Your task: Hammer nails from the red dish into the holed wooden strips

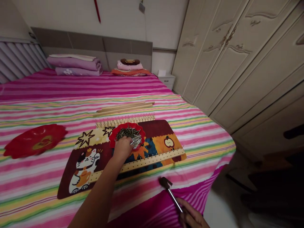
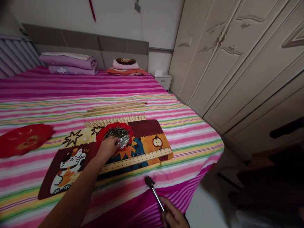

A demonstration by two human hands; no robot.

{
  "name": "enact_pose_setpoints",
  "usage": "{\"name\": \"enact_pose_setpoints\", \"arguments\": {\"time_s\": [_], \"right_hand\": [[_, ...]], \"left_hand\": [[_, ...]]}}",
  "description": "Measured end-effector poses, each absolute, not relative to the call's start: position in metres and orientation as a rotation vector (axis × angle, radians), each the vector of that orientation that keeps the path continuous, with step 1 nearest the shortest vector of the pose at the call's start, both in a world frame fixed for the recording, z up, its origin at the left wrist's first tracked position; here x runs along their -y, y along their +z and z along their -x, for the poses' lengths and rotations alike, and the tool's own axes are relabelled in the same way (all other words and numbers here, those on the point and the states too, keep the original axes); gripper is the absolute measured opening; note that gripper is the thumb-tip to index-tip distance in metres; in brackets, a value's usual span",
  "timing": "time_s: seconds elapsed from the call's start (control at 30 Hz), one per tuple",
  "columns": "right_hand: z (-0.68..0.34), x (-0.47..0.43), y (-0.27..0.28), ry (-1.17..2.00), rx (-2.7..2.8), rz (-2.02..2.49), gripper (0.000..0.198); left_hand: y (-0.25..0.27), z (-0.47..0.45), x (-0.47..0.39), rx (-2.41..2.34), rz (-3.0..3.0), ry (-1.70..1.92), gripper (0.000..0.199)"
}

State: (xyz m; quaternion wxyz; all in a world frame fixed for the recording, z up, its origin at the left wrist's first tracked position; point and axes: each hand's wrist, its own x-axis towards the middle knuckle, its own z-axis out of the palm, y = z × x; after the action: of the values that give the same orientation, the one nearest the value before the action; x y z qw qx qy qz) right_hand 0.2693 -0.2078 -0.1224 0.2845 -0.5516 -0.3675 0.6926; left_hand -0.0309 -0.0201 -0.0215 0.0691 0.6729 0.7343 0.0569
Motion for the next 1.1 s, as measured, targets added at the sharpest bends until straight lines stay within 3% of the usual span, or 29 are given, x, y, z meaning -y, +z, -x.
{"name": "enact_pose_setpoints", "arguments": {"time_s": [0.27,0.43,0.63,0.8,1.1], "right_hand": [[-0.266,0.206,-0.118,1.873,0.867,1.47,0.059],[-0.266,0.203,-0.113,1.898,0.863,1.46,0.057],[-0.268,0.202,-0.122,1.935,0.83,1.499,0.066],[-0.263,0.206,-0.113,1.87,0.86,1.535,0.06],[-0.265,0.203,-0.108,1.91,0.948,1.52,0.058]], "left_hand": [[-0.018,0.046,0.023,-2.157,-1.982,0.273,0.02],[-0.014,0.06,0.031,-2.036,-1.63,0.687,0.018],[-0.006,0.064,0.051,-1.627,-1.022,1.264,0.033],[-0.005,0.06,0.082,-1.433,-0.683,1.329,0.044],[-0.027,0.055,0.119,-1.403,-0.551,1.276,0.042]]}}
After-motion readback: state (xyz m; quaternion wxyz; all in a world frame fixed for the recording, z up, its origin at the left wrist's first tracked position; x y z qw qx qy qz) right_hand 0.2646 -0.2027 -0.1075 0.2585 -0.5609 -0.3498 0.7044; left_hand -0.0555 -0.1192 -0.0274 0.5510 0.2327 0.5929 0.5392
